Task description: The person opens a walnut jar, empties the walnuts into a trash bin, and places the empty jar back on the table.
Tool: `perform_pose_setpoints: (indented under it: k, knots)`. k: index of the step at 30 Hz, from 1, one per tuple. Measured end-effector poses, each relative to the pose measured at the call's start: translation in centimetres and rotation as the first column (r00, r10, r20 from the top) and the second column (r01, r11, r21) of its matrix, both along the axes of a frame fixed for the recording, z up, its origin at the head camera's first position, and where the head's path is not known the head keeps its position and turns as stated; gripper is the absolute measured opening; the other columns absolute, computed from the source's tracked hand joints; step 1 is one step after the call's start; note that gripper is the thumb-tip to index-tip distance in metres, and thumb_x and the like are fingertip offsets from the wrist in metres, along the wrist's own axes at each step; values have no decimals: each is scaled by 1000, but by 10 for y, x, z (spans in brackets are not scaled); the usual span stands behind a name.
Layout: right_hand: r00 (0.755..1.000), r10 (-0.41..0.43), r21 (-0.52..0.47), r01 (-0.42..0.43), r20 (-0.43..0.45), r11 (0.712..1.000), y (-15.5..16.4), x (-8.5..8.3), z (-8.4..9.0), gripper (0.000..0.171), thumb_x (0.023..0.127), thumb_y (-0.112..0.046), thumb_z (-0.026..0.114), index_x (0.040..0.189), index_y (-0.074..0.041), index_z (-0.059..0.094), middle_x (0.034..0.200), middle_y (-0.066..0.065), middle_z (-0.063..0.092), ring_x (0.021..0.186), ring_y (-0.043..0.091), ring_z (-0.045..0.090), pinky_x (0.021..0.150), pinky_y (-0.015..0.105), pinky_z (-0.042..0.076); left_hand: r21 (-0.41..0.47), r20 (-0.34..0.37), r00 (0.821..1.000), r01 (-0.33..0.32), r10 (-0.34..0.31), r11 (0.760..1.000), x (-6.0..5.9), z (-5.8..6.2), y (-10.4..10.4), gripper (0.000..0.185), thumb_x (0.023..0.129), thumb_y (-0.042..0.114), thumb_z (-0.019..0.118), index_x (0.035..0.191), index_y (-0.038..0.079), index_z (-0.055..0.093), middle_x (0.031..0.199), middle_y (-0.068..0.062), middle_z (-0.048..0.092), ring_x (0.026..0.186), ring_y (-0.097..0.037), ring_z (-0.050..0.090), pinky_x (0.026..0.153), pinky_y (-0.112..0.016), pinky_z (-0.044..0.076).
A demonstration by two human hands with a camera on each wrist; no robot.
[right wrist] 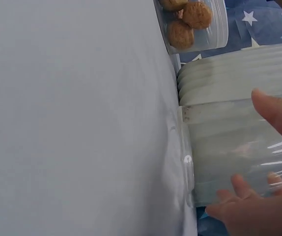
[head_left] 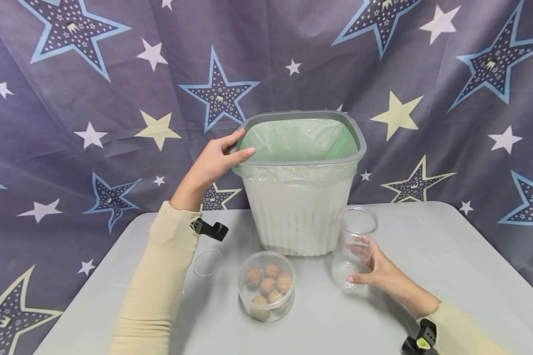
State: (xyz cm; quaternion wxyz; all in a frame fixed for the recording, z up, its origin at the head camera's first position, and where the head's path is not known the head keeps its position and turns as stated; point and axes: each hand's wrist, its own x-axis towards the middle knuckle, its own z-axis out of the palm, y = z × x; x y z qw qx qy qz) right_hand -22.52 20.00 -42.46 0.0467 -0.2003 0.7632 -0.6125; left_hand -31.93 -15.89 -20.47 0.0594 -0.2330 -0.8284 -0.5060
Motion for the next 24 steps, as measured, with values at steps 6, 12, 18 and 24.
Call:
perform_pose_setpoints:
  k: [6,12,18,24]
  knots:
    - [1000,3,13,-3,18,1000,3,-2,-5,87,71,1,74,138,6,18,140,35,34,127,50,32,105,57,27,-2,-19,1000,9,-9,1000,1,-1,0,65,91,19,63,145,2,31,153,-10,27,139,-17,28,109,-35,33]
    - [999,34,10,-34,24,999,4,-4,-6,89,72,0,74,139,7,16,141,36,31,130,53,27,106,60,18,-16,-32,999,-13,12,1000,2,1,0,65,90,20,64,144,2,33,152,-11,28,139,-18,29,108,-36,33]
    - [998,24,27,-26,55,999,5,-4,-4,92,73,-3,74,142,5,14,141,33,33,131,50,28,109,41,28,-25,-35,999,-17,16,1000,2,1,1,65,90,21,64,144,2,33,152,-11,29,139,-18,29,108,-36,34]
    - [1000,-10,56,9,22,998,5,-2,-2,90,71,-2,76,140,7,18,139,34,35,129,52,29,106,57,23,1,-21,1000,-16,16,1000,1,-1,0,64,90,19,64,145,5,33,152,-11,28,137,-19,32,107,-36,35]
